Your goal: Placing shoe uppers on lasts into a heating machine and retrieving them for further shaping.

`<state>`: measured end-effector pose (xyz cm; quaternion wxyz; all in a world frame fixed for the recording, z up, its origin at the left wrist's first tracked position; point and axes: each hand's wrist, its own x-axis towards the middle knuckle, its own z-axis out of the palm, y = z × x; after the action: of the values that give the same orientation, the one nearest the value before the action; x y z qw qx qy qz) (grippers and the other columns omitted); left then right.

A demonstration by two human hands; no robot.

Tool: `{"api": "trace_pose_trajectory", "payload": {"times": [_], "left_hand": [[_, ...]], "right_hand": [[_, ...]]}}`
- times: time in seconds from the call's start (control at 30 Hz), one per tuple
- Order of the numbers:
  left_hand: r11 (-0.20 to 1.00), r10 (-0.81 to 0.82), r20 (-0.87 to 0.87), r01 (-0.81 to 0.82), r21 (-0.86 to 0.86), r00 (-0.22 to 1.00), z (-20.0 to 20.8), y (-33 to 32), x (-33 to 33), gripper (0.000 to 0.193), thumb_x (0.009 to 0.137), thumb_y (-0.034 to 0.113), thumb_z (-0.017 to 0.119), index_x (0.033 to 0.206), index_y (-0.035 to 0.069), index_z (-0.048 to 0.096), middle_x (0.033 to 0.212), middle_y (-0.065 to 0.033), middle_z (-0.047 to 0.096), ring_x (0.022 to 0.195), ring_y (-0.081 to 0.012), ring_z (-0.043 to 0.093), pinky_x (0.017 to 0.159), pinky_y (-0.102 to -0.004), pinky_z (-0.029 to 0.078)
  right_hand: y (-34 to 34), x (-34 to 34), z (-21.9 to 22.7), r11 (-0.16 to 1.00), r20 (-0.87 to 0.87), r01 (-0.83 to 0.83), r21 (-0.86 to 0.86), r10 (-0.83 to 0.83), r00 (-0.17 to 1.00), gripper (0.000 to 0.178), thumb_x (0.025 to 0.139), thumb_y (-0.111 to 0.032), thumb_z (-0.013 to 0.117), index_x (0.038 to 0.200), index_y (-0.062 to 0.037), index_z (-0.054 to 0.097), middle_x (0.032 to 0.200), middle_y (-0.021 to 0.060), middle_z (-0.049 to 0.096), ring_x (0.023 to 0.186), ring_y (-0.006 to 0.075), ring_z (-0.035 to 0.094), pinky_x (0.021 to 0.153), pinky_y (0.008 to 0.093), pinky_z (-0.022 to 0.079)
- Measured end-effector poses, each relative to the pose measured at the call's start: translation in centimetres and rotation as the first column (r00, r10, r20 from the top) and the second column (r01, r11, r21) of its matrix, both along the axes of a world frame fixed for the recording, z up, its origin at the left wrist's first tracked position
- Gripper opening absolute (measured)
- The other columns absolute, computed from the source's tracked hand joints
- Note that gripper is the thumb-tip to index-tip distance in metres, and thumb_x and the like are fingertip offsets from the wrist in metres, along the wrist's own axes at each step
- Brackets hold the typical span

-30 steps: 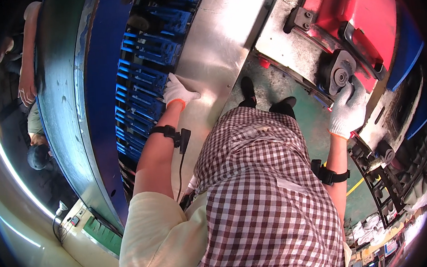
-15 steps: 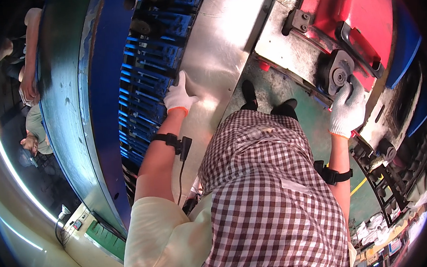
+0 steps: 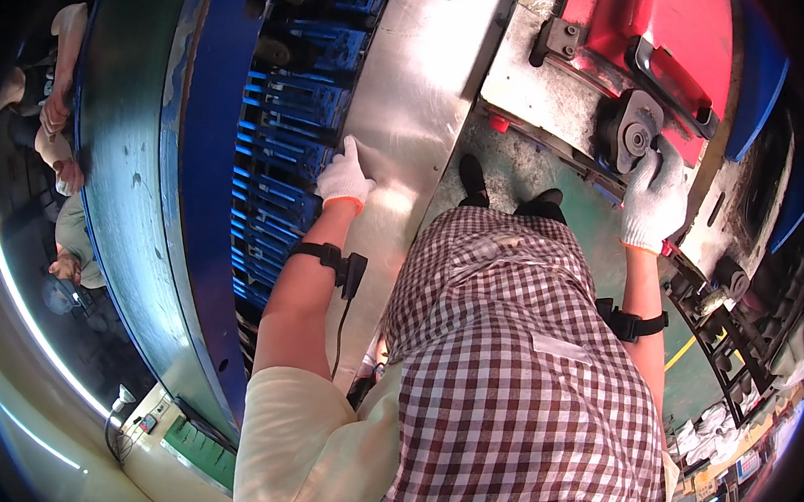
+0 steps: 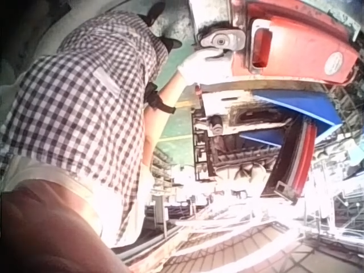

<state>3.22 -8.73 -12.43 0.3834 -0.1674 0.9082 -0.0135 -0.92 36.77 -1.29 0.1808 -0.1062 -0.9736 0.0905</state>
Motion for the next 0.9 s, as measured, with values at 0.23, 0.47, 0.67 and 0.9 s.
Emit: {"api": "trace_pose_trajectory", "payload": {"times": [0.23, 0.47, 0.67, 0.9], "left_hand": [[0.999, 0.024, 0.019, -0.024, 0.036, 1.0, -1.2, -0.4, -0.9, 0.12, 0.077, 0.034, 0.085, 0.166, 0.004, 0.009, 0.127, -0.0231, 0.068, 0.113, -0.0372, 0.069, 0.095, -0.0461, 0.056], [0.996, 0.049, 0.034, -0.052, 0.072, 0.998, -0.4, 0.4, 0.1, 0.135, 0.071, 0.035, 0.09, 0.166, 0.003, -0.001, 0.117, -0.0276, 0.071, 0.104, -0.0381, 0.072, 0.094, -0.0455, 0.056], [0.997, 0.042, 0.037, -0.044, 0.059, 0.998, -0.9, 0.7, -0.7, 0.136, 0.072, 0.032, 0.089, 0.165, 0.0, -0.004, 0.118, -0.0238, 0.072, 0.103, -0.0366, 0.073, 0.091, -0.0453, 0.057], [0.998, 0.018, 0.094, -0.023, 0.052, 0.995, 0.4, 0.6, -1.1, 0.136, 0.072, 0.033, 0.09, 0.164, -0.002, -0.003, 0.116, -0.0265, 0.073, 0.102, -0.0391, 0.073, 0.091, -0.0459, 0.057]], "right_hand": [[-0.3, -0.2, 0.3, 1.0, 0.012, 0.008, -0.017, -0.008, 1.0, 0.025, 0.098, -0.022, 0.065, 0.119, -0.0116, 0.072, 0.11, 0.0127, 0.077, 0.096, 0.0325, 0.074, 0.085, 0.0421, 0.057], [-0.1, -0.3, 0.3, 1.0, 0.014, 0.001, -0.007, -0.001, 1.0, 0.025, 0.098, -0.022, 0.065, 0.12, -0.0122, 0.072, 0.107, 0.0128, 0.077, 0.094, 0.0333, 0.074, 0.082, 0.0433, 0.058], [0.3, -0.2, 0.1, 1.0, 0.009, -0.021, 0.011, 0.021, 1.0, 0.027, 0.1, -0.022, 0.063, 0.123, -0.0109, 0.071, 0.112, 0.0132, 0.076, 0.099, 0.0334, 0.073, 0.085, 0.0434, 0.057], [-0.2, 0.0, 0.3, 1.0, 0.017, -0.005, 0.012, 0.005, 1.0, 0.027, 0.096, -0.019, 0.065, 0.121, -0.0099, 0.071, 0.113, 0.0132, 0.076, 0.098, 0.0341, 0.073, 0.086, 0.0433, 0.057]]}}
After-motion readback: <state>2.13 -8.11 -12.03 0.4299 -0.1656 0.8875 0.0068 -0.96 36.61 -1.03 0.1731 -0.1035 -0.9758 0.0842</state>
